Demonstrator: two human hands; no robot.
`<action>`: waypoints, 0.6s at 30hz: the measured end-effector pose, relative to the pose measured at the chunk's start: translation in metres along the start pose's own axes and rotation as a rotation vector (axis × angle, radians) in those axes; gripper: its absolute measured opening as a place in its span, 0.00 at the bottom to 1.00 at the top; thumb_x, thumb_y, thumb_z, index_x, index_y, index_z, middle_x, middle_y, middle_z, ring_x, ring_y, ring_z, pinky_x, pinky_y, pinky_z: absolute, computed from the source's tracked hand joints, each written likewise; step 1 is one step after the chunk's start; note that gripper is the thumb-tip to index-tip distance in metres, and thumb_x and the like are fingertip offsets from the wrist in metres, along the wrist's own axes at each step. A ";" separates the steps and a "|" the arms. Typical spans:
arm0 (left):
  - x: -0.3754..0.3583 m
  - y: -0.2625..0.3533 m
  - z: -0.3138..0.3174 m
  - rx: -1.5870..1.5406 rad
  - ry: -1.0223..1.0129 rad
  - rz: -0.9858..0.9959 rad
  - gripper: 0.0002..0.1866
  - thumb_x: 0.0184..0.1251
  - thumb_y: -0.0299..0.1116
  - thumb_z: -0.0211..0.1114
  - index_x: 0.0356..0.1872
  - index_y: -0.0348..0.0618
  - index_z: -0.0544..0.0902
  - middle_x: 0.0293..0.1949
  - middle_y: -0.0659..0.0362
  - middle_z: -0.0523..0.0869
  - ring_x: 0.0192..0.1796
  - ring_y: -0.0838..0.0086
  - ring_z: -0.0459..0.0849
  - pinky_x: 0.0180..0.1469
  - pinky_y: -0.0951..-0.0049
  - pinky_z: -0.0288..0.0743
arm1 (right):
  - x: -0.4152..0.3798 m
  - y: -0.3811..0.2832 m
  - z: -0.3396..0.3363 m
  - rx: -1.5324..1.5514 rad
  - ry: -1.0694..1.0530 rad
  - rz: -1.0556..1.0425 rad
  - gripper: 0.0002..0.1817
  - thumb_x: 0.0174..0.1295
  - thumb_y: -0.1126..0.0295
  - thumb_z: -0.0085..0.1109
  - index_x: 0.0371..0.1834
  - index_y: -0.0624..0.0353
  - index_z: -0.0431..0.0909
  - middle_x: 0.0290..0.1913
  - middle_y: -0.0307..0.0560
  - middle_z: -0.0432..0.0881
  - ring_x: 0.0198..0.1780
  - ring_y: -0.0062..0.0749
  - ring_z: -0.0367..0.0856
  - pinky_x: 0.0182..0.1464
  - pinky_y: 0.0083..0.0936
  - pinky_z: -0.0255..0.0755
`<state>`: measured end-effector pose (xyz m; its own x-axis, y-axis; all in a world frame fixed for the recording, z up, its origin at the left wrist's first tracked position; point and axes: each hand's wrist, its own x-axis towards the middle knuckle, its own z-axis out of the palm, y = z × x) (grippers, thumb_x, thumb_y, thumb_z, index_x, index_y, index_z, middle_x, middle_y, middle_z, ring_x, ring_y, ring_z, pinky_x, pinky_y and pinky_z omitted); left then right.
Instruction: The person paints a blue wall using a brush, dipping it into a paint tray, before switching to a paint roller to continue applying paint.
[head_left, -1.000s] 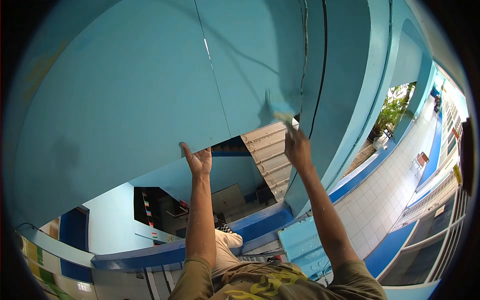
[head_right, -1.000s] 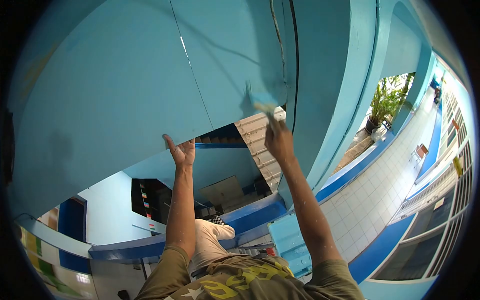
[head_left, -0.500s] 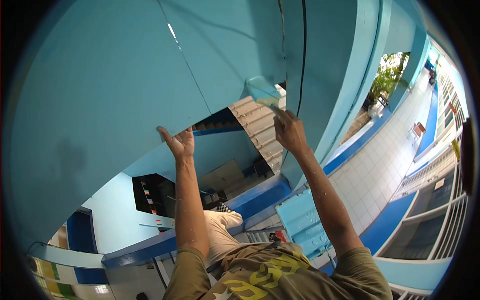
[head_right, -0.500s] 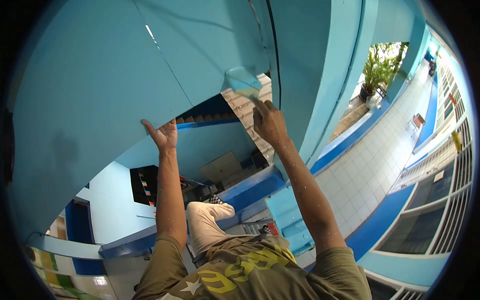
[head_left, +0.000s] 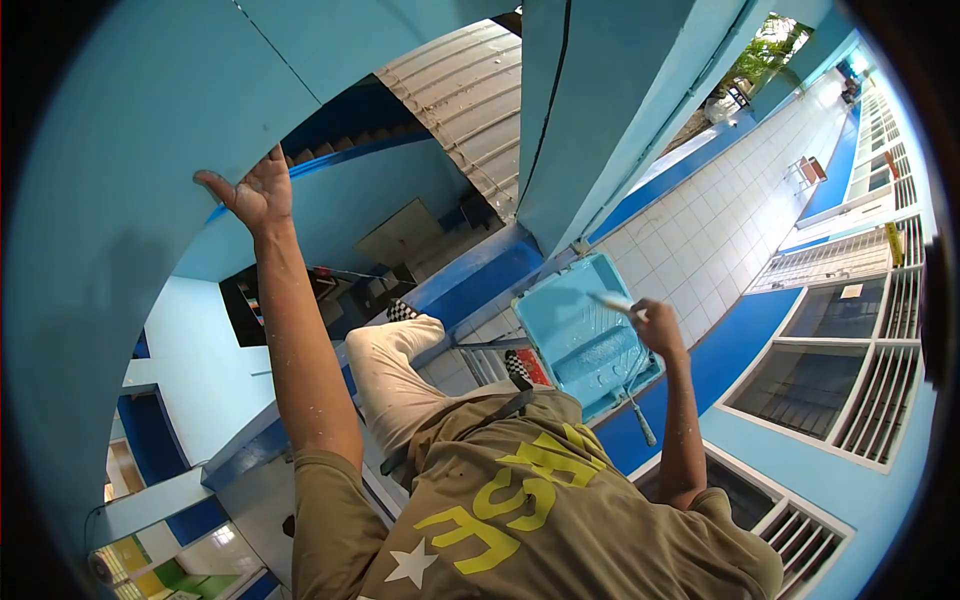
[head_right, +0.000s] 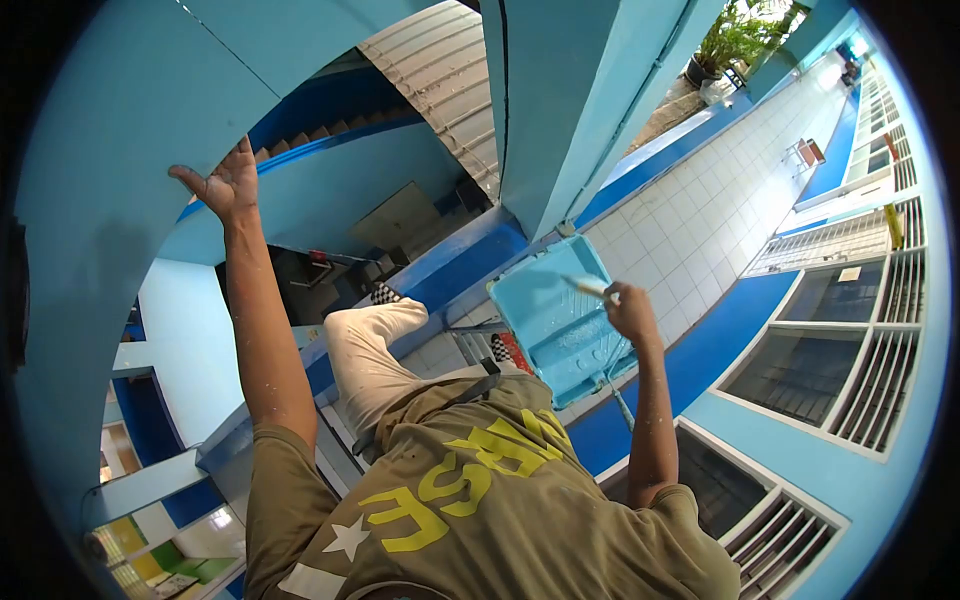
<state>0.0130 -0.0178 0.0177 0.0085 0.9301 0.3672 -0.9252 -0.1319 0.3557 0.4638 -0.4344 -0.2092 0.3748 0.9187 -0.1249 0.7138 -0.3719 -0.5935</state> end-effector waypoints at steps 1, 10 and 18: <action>0.001 0.001 -0.002 0.015 -0.009 -0.012 0.43 0.48 0.53 0.82 0.68 0.56 0.74 0.66 0.64 0.79 0.71 0.68 0.72 0.77 0.56 0.63 | -0.005 0.009 0.019 -0.074 -0.042 0.026 0.10 0.55 0.73 0.64 0.41 0.58 0.87 0.29 0.62 0.85 0.34 0.59 0.86 0.39 0.46 0.78; 0.007 0.004 -0.012 0.002 0.000 -0.012 0.42 0.45 0.49 0.85 0.65 0.54 0.77 0.62 0.62 0.81 0.69 0.67 0.73 0.74 0.52 0.65 | 0.001 0.016 0.119 -0.298 -0.133 -0.105 0.12 0.61 0.70 0.58 0.47 0.59 0.81 0.34 0.60 0.83 0.35 0.61 0.84 0.39 0.52 0.77; 0.005 0.005 -0.014 -0.005 -0.033 -0.033 0.39 0.47 0.50 0.83 0.63 0.53 0.80 0.60 0.64 0.83 0.67 0.68 0.75 0.74 0.52 0.65 | -0.011 0.037 0.086 -0.077 -0.250 0.002 0.13 0.59 0.69 0.60 0.45 0.60 0.85 0.31 0.64 0.86 0.33 0.56 0.86 0.35 0.45 0.80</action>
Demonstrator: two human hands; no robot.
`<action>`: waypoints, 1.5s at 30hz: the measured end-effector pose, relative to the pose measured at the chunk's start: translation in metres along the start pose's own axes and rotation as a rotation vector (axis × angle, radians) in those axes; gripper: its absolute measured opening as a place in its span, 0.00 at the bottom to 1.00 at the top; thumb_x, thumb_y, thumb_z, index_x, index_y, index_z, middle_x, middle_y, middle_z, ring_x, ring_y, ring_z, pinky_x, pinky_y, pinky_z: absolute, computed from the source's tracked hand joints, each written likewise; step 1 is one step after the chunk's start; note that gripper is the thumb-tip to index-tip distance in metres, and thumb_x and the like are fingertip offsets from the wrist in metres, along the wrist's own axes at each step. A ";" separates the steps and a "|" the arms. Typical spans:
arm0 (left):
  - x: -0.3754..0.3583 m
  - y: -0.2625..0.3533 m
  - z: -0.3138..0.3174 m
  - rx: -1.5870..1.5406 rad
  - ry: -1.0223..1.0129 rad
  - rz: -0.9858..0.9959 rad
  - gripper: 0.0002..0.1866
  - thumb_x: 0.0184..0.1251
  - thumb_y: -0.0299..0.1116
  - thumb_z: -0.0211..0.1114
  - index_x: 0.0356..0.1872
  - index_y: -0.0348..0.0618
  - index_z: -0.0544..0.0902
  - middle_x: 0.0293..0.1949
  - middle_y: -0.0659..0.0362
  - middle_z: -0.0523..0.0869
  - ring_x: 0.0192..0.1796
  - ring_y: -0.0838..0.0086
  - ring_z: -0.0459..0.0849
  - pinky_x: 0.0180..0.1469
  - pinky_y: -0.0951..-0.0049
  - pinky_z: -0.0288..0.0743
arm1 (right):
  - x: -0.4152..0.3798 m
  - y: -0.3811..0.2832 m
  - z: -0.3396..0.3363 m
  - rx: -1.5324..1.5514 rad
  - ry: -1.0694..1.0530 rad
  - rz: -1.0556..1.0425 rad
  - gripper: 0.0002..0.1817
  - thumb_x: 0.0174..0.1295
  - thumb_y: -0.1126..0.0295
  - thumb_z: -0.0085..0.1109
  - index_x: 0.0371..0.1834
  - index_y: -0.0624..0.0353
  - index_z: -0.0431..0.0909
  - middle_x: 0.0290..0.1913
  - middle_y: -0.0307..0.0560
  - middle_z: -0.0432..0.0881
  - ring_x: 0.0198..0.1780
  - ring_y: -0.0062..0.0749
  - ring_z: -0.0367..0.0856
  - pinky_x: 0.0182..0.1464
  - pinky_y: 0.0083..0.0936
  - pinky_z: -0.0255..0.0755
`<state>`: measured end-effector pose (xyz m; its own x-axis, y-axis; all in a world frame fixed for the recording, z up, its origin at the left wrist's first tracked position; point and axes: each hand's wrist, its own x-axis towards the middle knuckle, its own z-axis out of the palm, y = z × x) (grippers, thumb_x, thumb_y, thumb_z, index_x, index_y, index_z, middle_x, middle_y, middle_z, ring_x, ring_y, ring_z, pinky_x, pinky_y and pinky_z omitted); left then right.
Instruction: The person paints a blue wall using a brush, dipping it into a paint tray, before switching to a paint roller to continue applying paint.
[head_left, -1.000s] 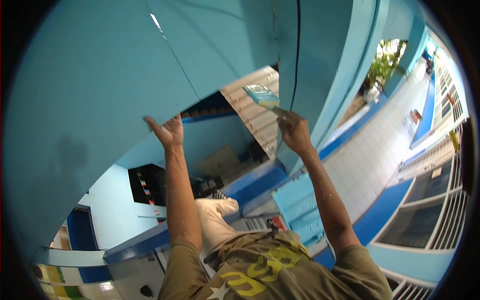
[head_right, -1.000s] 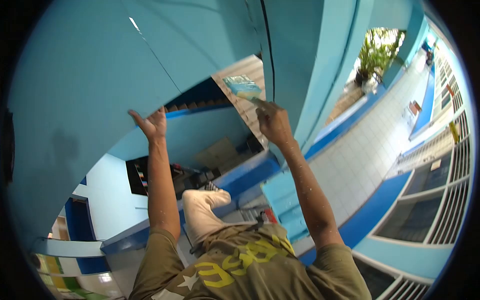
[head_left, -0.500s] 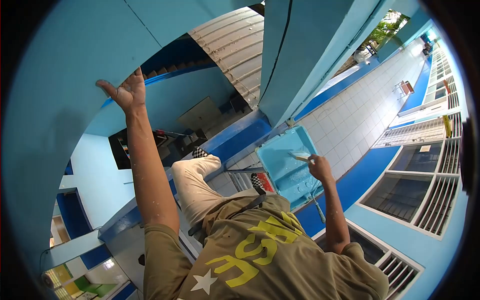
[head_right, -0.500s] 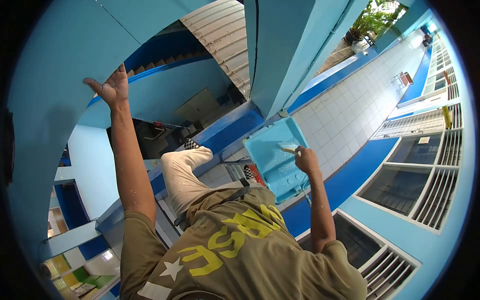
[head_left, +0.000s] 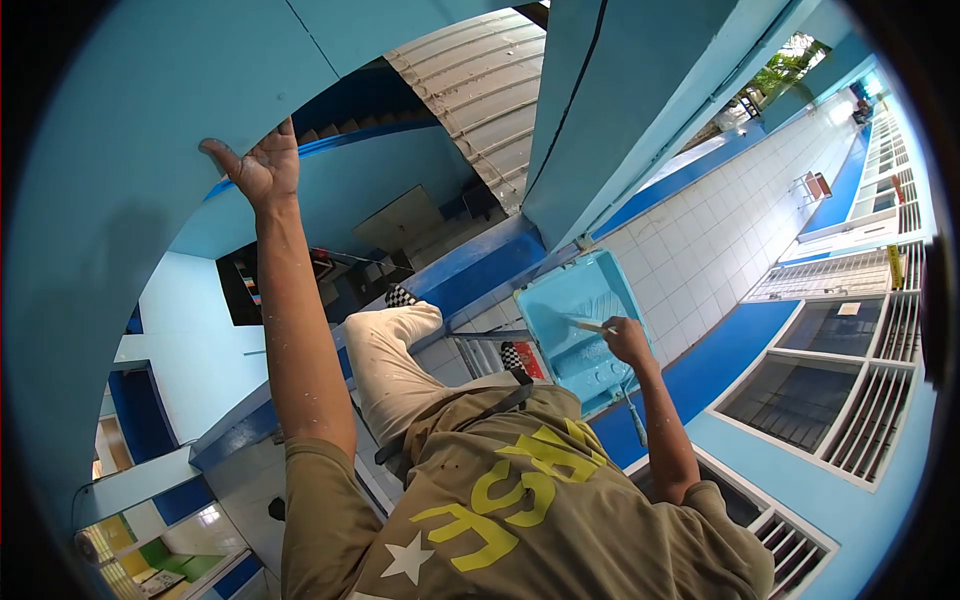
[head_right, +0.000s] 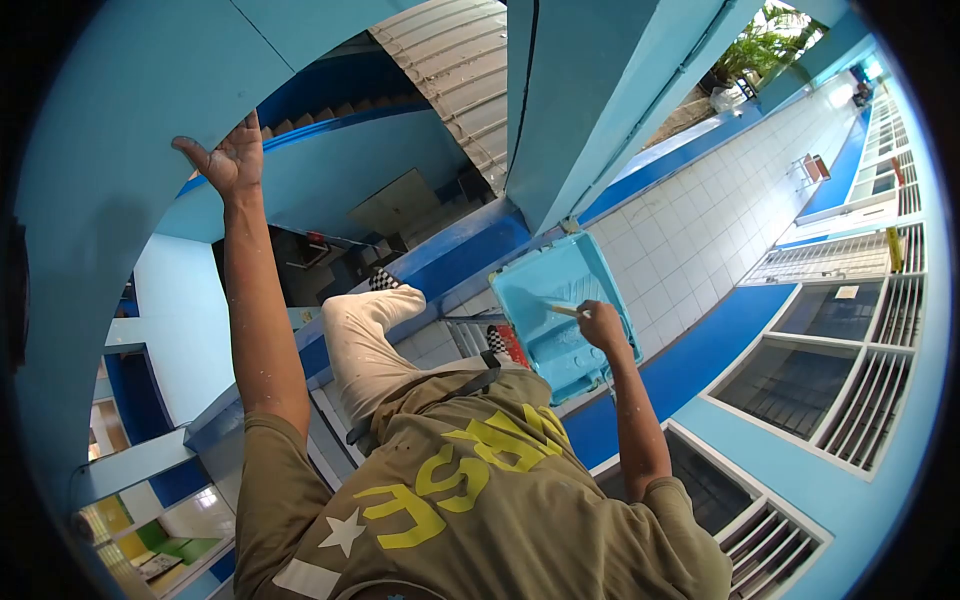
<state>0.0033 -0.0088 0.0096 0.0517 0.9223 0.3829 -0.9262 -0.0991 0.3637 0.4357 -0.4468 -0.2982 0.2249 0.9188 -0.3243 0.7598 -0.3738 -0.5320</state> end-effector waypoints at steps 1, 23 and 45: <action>0.000 0.000 0.001 0.010 0.002 0.007 0.39 0.46 0.50 0.83 0.62 0.53 0.80 0.60 0.64 0.83 0.67 0.68 0.75 0.74 0.52 0.65 | -0.003 -0.003 -0.011 0.174 0.004 0.024 0.14 0.59 0.68 0.61 0.47 0.60 0.85 0.31 0.63 0.87 0.30 0.50 0.87 0.32 0.41 0.80; -0.003 0.001 -0.003 -0.003 -0.007 0.008 0.42 0.56 0.53 0.77 0.71 0.54 0.70 0.68 0.60 0.76 0.69 0.65 0.74 0.73 0.54 0.67 | -0.152 0.034 0.029 1.854 0.248 0.379 0.18 0.62 0.62 0.64 0.55 0.52 0.80 0.41 0.37 0.85 0.39 0.22 0.79 0.42 0.24 0.74; -0.009 -0.013 0.003 -0.070 -0.020 0.077 0.33 0.65 0.51 0.72 0.67 0.50 0.74 0.65 0.63 0.79 0.69 0.69 0.76 0.73 0.59 0.72 | -0.037 -0.030 -0.019 2.204 0.415 -0.010 0.11 0.60 0.65 0.67 0.42 0.59 0.82 0.53 0.49 0.84 0.61 0.44 0.78 0.65 0.42 0.74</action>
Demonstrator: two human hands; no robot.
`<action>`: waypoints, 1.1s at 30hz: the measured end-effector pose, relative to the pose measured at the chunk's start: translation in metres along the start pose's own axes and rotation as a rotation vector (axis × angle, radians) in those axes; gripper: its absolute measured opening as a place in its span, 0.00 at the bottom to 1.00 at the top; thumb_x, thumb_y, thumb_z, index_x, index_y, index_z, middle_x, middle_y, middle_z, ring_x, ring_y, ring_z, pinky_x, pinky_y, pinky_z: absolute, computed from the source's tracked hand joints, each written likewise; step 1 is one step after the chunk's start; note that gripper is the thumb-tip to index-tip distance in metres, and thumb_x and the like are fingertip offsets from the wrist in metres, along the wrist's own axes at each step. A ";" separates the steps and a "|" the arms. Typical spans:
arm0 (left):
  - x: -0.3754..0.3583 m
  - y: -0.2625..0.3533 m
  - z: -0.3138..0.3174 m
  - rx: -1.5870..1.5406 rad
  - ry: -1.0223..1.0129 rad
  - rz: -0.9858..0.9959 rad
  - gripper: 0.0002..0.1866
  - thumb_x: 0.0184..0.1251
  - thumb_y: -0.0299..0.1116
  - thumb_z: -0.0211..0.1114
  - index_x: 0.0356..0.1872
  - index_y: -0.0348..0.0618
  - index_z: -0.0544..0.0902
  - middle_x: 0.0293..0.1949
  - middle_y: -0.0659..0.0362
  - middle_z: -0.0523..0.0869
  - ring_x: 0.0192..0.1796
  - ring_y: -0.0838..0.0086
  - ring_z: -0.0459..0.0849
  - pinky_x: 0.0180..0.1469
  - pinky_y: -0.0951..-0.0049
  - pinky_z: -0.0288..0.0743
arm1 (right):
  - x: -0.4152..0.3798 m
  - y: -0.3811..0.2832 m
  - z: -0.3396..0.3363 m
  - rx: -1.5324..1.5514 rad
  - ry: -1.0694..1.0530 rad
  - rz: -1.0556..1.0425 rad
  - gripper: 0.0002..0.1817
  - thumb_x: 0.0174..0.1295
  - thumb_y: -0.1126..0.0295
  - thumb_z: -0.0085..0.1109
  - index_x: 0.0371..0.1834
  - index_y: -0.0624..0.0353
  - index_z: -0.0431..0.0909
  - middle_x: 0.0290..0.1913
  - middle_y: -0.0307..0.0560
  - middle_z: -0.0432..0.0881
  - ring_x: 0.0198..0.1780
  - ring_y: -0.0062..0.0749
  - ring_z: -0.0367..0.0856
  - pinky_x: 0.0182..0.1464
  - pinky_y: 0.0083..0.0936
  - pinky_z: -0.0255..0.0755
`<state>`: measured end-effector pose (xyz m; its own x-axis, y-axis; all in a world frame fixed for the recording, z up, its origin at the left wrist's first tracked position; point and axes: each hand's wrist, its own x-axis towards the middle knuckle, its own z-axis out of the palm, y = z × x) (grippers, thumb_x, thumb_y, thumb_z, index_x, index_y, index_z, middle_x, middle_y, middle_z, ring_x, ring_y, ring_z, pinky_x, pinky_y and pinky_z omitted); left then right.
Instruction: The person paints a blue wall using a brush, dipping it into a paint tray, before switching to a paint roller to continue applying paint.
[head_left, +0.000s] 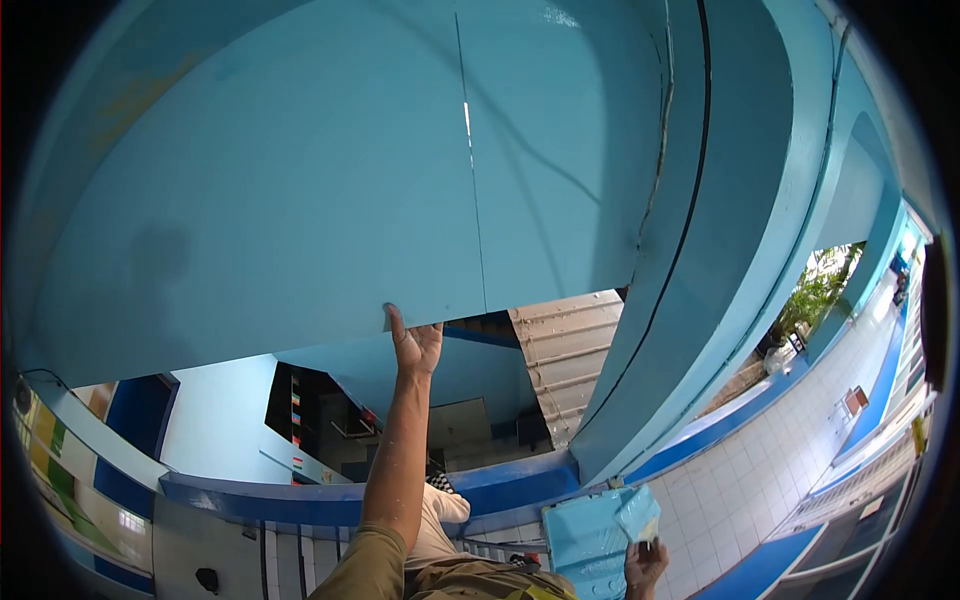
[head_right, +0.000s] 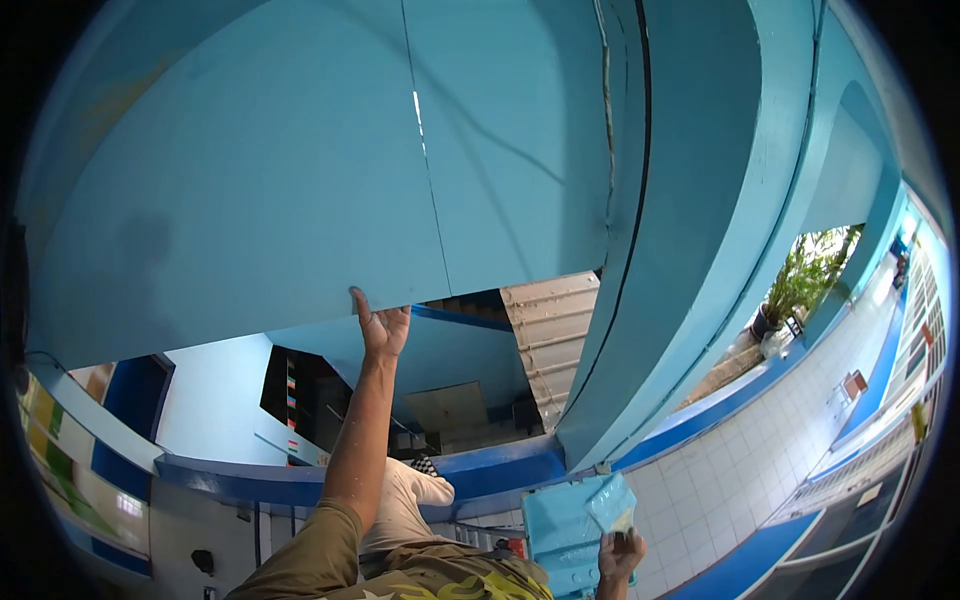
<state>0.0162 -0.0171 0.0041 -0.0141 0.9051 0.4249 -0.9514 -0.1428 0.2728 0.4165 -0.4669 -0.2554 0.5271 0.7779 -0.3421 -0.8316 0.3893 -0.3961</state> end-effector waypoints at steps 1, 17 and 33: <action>0.000 -0.001 0.001 0.000 -0.007 0.007 0.33 0.65 0.51 0.72 0.67 0.50 0.74 0.65 0.63 0.79 0.69 0.69 0.76 0.73 0.59 0.72 | 0.022 0.007 0.011 0.013 -0.154 -0.030 0.10 0.62 0.68 0.66 0.42 0.61 0.81 0.53 0.50 0.84 0.60 0.43 0.78 0.64 0.41 0.74; -0.001 -0.004 0.003 -0.031 0.039 0.004 0.28 0.66 0.50 0.72 0.62 0.51 0.78 0.60 0.61 0.84 0.64 0.67 0.81 0.67 0.59 0.80 | 0.005 0.051 0.583 -0.489 -0.679 -1.546 0.18 0.63 0.77 0.69 0.56 0.66 0.83 0.51 0.55 0.88 0.50 0.35 0.88 0.55 0.30 0.83; -0.002 -0.005 0.011 0.064 0.082 0.023 0.32 0.66 0.54 0.70 0.66 0.50 0.73 0.63 0.63 0.80 0.66 0.71 0.79 0.65 0.67 0.81 | 0.060 0.060 0.623 -1.178 -1.281 -2.076 0.25 0.49 0.82 0.66 0.54 0.57 0.86 0.53 0.49 0.88 0.59 0.42 0.86 0.60 0.36 0.82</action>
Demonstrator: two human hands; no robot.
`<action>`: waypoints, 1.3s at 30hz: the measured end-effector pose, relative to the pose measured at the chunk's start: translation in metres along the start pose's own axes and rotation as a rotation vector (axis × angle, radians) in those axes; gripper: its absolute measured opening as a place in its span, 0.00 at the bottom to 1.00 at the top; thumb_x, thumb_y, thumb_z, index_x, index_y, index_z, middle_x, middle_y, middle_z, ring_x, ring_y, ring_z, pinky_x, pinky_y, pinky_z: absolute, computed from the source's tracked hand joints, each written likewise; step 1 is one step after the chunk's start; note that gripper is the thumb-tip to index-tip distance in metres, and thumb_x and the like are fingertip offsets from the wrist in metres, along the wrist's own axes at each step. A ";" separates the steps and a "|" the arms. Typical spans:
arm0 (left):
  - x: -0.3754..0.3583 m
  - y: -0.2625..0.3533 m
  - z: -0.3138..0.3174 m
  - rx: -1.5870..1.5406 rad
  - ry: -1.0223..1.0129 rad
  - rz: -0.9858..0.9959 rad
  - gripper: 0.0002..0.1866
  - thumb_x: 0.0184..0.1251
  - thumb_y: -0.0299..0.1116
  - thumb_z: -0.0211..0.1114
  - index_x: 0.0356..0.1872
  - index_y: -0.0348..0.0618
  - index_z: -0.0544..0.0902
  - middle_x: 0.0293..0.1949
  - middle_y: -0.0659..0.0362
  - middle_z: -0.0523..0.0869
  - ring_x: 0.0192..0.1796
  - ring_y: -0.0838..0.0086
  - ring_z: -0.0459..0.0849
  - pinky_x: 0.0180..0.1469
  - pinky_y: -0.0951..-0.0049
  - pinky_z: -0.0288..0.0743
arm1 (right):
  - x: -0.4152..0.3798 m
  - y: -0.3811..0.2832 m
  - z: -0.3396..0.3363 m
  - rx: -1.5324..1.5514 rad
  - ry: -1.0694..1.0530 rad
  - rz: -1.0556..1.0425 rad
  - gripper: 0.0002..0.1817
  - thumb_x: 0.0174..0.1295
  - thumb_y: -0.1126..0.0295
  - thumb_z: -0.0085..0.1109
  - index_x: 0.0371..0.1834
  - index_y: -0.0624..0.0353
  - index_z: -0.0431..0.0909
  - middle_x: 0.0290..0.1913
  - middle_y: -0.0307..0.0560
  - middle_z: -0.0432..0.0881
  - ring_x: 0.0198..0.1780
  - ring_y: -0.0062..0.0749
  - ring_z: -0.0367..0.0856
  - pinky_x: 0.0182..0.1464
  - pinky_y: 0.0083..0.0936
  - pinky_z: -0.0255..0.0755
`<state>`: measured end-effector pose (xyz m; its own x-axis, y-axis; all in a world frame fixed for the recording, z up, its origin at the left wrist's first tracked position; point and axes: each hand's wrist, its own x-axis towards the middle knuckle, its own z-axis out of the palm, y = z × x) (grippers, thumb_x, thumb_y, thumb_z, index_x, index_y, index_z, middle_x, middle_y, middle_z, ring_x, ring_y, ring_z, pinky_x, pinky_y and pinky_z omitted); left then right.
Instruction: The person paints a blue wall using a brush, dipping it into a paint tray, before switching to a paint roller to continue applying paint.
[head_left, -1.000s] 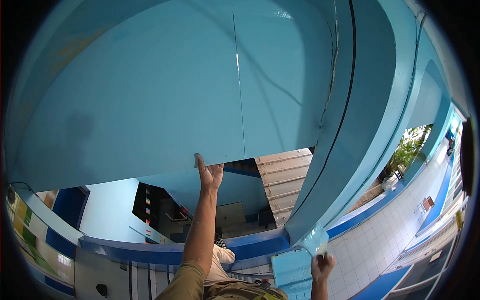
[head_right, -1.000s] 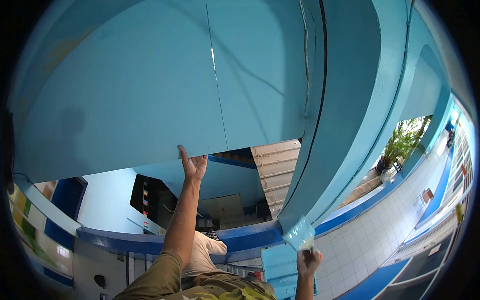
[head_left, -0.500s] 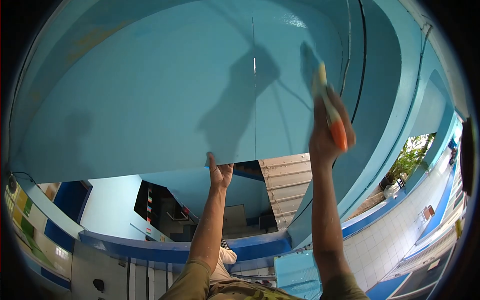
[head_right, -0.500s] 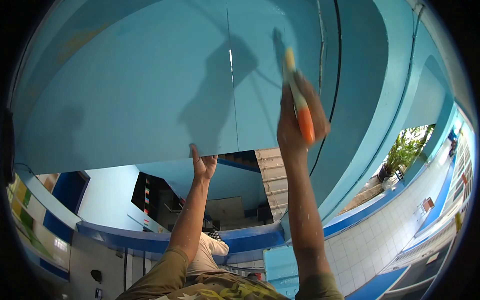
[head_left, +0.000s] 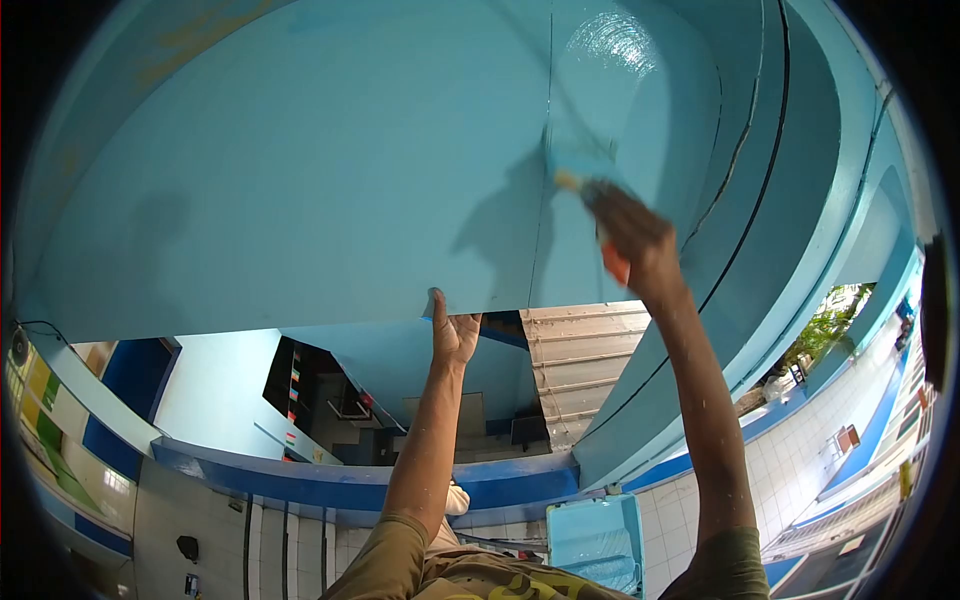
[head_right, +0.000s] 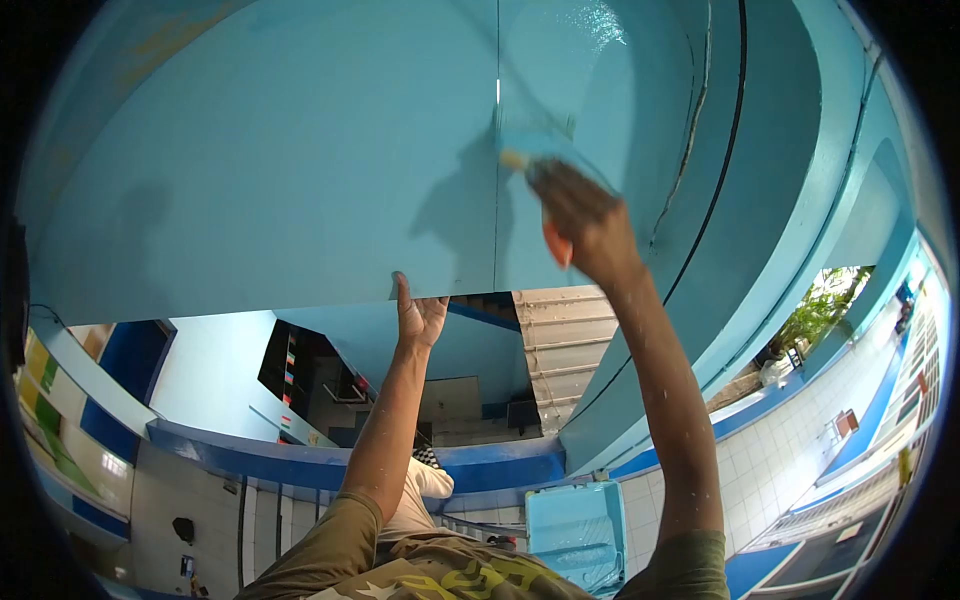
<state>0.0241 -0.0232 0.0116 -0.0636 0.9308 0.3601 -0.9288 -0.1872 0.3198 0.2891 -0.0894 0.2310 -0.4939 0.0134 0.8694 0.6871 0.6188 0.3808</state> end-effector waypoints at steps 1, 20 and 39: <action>0.000 -0.001 -0.001 -0.005 0.001 -0.001 0.32 0.66 0.54 0.70 0.66 0.50 0.73 0.63 0.63 0.80 0.66 0.71 0.79 0.65 0.67 0.81 | -0.015 -0.010 -0.005 0.016 -0.104 -0.009 0.24 0.49 0.83 0.65 0.54 0.57 0.86 0.53 0.49 0.88 0.58 0.42 0.86 0.60 0.36 0.83; 0.004 -0.001 -0.009 -0.011 -0.031 -0.003 0.33 0.67 0.54 0.68 0.68 0.50 0.71 0.65 0.61 0.79 0.68 0.67 0.77 0.69 0.61 0.77 | -0.037 -0.002 0.003 -0.005 -0.121 -0.073 0.24 0.51 0.79 0.68 0.56 0.57 0.84 0.58 0.47 0.85 0.64 0.40 0.82 0.67 0.35 0.78; 0.005 -0.002 -0.011 -0.036 0.017 -0.037 0.33 0.64 0.53 0.73 0.66 0.50 0.74 0.63 0.63 0.80 0.65 0.69 0.80 0.66 0.64 0.80 | 0.119 0.064 0.003 -0.075 0.334 -0.098 0.22 0.55 0.81 0.66 0.54 0.55 0.86 0.59 0.48 0.85 0.62 0.42 0.83 0.62 0.35 0.82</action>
<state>0.0215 -0.0148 0.0033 -0.0348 0.9420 0.3337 -0.9430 -0.1415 0.3011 0.2729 -0.0460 0.3578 -0.3666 -0.3081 0.8779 0.6886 0.5447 0.4787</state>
